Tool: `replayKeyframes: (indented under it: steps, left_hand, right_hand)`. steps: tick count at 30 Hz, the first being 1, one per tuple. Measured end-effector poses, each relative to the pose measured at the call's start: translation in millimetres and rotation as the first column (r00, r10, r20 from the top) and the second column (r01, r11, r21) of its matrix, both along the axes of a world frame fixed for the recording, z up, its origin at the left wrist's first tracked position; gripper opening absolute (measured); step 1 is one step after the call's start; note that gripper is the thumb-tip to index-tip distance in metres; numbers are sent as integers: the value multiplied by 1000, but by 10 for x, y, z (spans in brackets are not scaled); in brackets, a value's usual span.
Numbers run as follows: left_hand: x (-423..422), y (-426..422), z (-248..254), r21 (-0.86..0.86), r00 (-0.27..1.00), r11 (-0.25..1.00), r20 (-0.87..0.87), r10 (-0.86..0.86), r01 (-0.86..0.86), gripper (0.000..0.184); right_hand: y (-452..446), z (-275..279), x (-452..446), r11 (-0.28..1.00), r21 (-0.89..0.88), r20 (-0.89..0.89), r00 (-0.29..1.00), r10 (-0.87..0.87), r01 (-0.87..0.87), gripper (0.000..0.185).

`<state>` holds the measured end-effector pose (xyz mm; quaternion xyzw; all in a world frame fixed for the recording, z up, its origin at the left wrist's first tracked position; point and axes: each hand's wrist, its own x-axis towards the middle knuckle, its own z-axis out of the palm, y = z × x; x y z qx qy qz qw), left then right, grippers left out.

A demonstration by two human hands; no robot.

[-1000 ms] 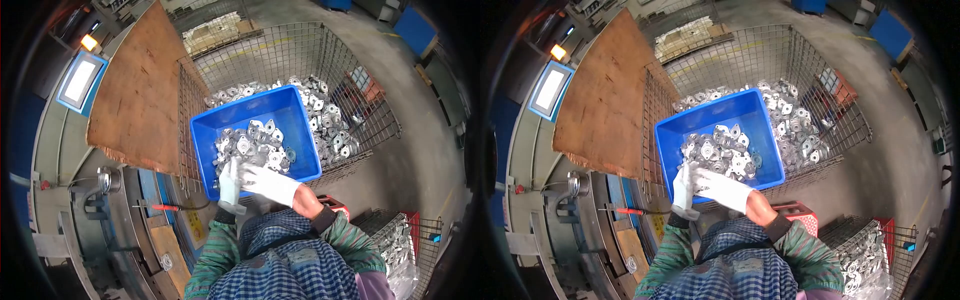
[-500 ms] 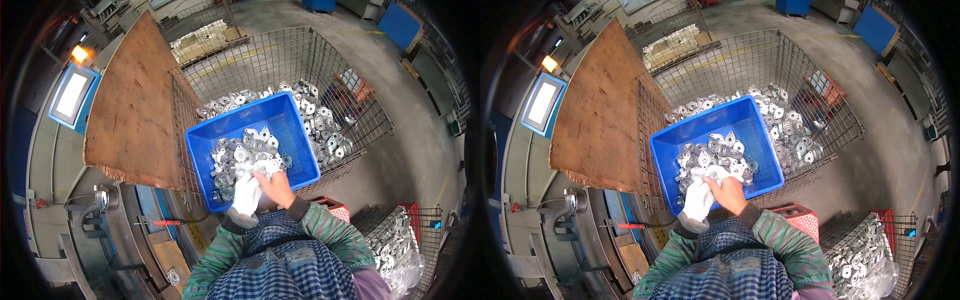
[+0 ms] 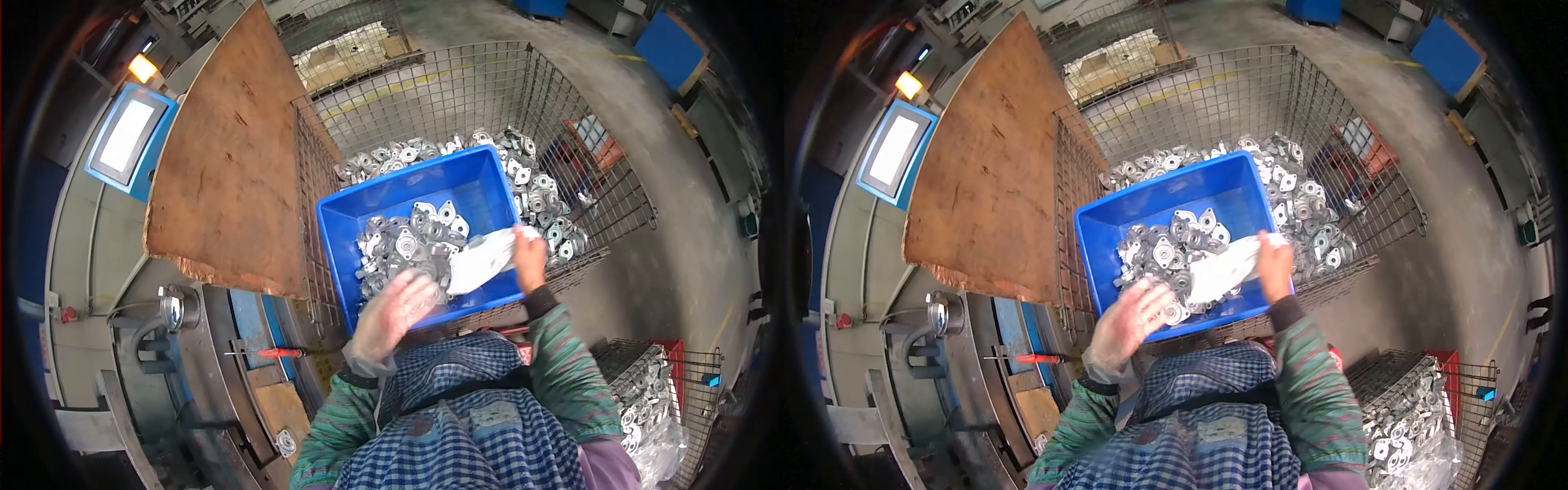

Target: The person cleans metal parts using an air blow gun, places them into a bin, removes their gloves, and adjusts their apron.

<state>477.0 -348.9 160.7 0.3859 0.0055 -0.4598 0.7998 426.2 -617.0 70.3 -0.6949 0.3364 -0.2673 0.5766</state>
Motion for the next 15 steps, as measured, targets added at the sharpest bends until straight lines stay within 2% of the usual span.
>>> replayKeyframes:
  steps: [1,2,3,6,13,15]
  left_hand:
    - [3,56,-12,-68,997,996,45,55,-52,67]
    - [18,71,-19,-175,996,980,-29,89,-93,70]
    - [42,74,-16,-278,988,950,-104,114,-139,73]
    - [32,1,36,-390,983,909,-159,88,-144,80]
    - [0,-138,129,-435,988,896,-153,28,-93,87]
    - [-9,-174,147,-449,986,888,-166,26,-99,88]
  right_hand:
    - [-74,177,-58,1000,-4,-26,1000,-13,12,38]
    - [-234,-43,-91,996,-85,-59,998,-39,34,40]
    - [-250,5,-153,999,-49,-68,998,9,-12,41]
    - [-110,23,-284,994,-55,-66,993,93,-97,36]
    - [109,-54,-498,984,24,-186,967,176,-175,35]
    - [174,-35,-509,979,104,-212,958,192,-173,32]
